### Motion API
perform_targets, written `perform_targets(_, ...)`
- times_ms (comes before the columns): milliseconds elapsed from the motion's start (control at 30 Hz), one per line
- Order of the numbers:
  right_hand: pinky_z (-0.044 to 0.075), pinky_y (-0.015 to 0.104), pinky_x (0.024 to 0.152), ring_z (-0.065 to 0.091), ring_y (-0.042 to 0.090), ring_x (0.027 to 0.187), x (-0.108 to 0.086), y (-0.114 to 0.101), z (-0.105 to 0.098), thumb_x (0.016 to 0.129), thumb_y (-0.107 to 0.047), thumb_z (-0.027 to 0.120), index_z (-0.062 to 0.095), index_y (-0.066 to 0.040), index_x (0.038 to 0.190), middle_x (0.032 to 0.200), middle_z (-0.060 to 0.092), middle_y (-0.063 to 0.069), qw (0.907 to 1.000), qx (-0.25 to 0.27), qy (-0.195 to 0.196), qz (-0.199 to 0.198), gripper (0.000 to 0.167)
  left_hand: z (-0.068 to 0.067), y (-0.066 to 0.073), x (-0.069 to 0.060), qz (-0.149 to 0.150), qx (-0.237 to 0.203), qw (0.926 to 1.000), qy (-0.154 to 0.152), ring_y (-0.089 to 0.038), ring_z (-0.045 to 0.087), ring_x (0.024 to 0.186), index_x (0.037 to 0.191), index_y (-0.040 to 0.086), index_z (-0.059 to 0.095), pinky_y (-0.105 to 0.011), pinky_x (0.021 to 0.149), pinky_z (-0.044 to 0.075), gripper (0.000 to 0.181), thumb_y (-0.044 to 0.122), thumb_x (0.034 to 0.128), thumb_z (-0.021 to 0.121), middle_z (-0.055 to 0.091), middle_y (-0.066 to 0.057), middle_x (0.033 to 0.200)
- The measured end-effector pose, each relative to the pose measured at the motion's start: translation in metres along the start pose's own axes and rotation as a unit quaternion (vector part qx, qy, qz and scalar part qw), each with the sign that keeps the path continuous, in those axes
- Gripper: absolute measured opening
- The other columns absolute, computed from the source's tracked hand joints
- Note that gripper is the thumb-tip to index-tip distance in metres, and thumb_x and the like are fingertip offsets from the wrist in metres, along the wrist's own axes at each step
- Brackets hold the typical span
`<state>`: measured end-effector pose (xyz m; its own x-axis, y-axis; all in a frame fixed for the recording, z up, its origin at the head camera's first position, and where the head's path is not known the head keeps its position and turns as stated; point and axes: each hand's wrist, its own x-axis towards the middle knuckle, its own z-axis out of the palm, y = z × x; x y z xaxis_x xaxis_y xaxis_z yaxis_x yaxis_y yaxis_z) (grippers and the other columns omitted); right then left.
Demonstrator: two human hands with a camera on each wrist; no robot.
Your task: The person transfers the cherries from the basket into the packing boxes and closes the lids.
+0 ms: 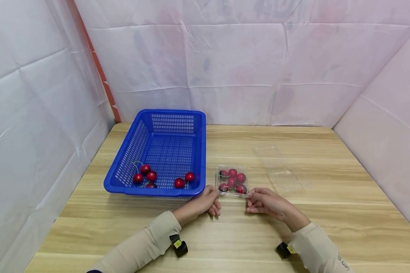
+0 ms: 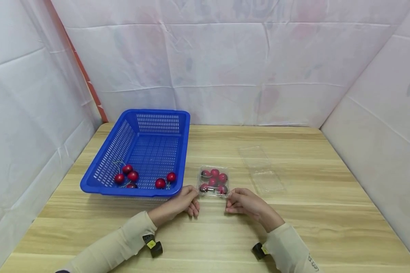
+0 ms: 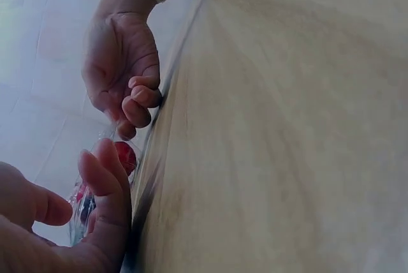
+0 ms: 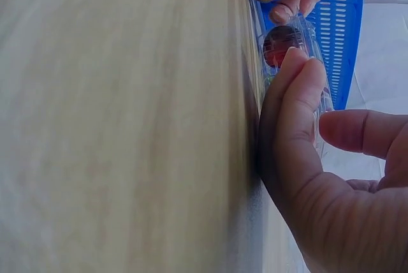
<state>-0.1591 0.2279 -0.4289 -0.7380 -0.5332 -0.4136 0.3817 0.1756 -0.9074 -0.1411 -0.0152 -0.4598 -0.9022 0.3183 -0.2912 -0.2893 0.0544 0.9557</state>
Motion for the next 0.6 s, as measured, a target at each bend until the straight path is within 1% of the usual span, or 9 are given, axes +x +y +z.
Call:
perform_targets(100,0.055,0.026,0.077,0.065,0.014,0.078,-0.0004,-0.0002,0.0003,0.097,-0.005,0.041,0.05,0.001,0.098,0.084,0.058,0.005,1.0,0.001,-0.002,0.001,0.012,0.0006,-0.0008,0.0031,-0.012,-0.033,0.9994,-0.002,-0.008,0.055,0.045,0.096,0.002,0.04,-0.016,0.041,0.045,0.007,0.008,0.0952,0.037,0.054,-0.005,0.061)
perform_targets(200,0.055,0.026,0.077,0.066,0.014,0.078,-0.0008,-0.0002,0.0001,0.097,-0.005,0.04,0.05,0.001,0.097,0.083,0.058,0.005,1.0,0.002,-0.006,-0.001,0.012,0.0004,-0.0007,0.0044,-0.016,-0.051,0.9985,-0.007,-0.009,0.057,0.048,0.098,0.002,0.04,-0.017,0.044,0.046,0.006,0.007,0.0952,0.037,0.054,-0.005,0.064)
perform_targets(333,0.055,0.025,0.077,0.066,0.014,0.079,-0.0009,0.0,-0.0003,0.098,-0.006,0.039,0.05,0.0,0.096,0.083,0.058,0.004,0.9999,0.002,-0.011,-0.003,0.013,-0.0007,-0.0006,0.0054,-0.016,-0.065,0.9977,-0.014,-0.009,0.057,0.051,0.099,0.003,0.04,-0.017,0.047,0.047,0.007,0.008,0.0972,0.036,0.054,-0.004,0.067)
perform_targets(600,0.055,0.025,0.077,0.066,0.013,0.079,-0.0003,-0.0005,-0.0002,0.1,-0.007,0.038,0.05,0.0,0.096,0.082,0.058,0.004,0.9999,0.001,-0.014,-0.003,0.014,-0.003,-0.0009,0.0055,-0.012,-0.08,0.9965,-0.021,-0.007,0.056,0.053,0.097,0.005,0.04,-0.015,0.049,0.047,0.003,0.006,0.0964,0.037,0.053,-0.002,0.068)
